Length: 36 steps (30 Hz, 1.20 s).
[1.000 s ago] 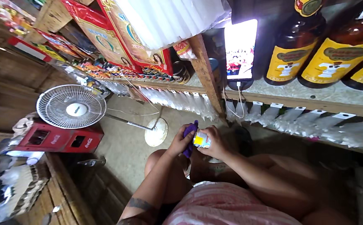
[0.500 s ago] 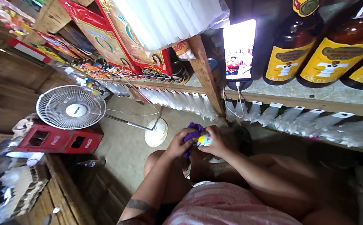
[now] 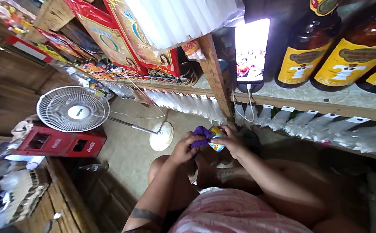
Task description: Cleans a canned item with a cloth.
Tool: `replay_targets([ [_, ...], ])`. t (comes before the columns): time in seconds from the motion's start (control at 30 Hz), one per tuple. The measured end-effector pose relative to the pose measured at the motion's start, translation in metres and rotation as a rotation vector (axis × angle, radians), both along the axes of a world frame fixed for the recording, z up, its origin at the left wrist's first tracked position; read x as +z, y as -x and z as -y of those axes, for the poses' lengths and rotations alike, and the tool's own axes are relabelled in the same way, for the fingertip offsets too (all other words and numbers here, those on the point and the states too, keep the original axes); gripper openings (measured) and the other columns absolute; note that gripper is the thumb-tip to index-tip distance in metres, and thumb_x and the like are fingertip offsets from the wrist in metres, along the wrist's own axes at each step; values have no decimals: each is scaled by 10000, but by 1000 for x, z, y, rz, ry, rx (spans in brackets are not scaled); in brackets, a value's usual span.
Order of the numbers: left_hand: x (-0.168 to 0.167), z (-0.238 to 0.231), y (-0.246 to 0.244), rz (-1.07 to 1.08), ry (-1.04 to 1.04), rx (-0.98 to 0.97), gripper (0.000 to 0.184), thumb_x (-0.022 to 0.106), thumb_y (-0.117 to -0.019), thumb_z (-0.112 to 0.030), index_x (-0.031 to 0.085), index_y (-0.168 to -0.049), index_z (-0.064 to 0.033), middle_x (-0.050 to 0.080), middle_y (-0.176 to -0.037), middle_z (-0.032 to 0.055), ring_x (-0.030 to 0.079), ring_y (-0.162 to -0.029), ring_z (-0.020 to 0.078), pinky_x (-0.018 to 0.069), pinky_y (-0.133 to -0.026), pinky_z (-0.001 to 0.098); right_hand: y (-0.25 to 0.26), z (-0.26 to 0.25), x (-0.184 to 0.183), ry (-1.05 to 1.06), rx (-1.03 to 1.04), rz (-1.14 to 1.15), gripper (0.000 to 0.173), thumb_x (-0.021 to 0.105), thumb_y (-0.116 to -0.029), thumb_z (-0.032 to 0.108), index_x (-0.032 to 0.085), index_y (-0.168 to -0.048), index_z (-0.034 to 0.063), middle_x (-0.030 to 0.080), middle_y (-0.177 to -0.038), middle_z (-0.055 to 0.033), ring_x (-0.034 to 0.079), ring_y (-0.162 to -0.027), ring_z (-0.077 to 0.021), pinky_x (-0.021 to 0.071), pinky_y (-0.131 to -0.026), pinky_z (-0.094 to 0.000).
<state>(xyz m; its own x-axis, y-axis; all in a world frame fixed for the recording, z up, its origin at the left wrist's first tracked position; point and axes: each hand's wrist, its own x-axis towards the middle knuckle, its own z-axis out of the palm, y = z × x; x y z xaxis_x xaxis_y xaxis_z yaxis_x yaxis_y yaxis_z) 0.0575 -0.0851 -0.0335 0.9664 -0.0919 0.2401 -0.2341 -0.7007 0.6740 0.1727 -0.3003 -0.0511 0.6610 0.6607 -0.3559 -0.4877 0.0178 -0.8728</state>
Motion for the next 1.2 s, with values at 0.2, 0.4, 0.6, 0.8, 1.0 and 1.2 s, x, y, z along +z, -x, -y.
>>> replay_targets([
  [0.2,1,1,0,84,-48,36,323,634,-948,-257,695,-1243,-140,647,-1192,192,662,-1043,219,566,-900,387,1,2,4,-104,1,-242,640,722,-858,174,401,-1409,114,613,-1180,-141,665,-985,-247,586,-794,-415],
  [0.4,3,1,1,90,-143,86,305,645,-945,-240,698,-1223,-123,653,-1176,207,684,-999,251,589,-846,419,-2,5,4,-264,10,-402,474,553,-962,255,398,-1397,150,626,-1163,-131,676,-967,-246,591,-782,-398],
  [0.6,14,18,-3,-302,-365,165,354,670,-942,-232,682,-1294,-197,664,-1208,191,708,-961,353,590,-777,559,-4,6,4,-385,13,-391,604,622,-866,294,377,-1397,144,628,-1164,-118,678,-986,-241,602,-803,-408],
  [0.8,9,10,-6,16,-137,342,392,627,-966,-267,660,-1295,-57,672,-1155,200,691,-979,279,581,-841,468,-4,5,6,-278,-68,-399,478,554,-988,250,379,-1417,132,624,-1151,-136,681,-922,-231,593,-763,-376],
  [1.0,4,16,-5,155,-76,179,404,625,-986,-313,663,-1275,-32,671,-1146,204,679,-1011,227,572,-893,396,1,2,8,-140,-33,-273,583,668,-925,184,375,-1423,102,610,-1185,-152,676,-962,-244,593,-789,-399],
  [1.2,1,13,-7,101,-33,152,434,614,-999,-334,638,-1293,-15,664,-1157,196,669,-1038,219,561,-925,394,0,3,4,-181,-33,-286,609,679,-900,206,377,-1420,112,614,-1198,-147,672,-994,-251,591,-816,-413],
])
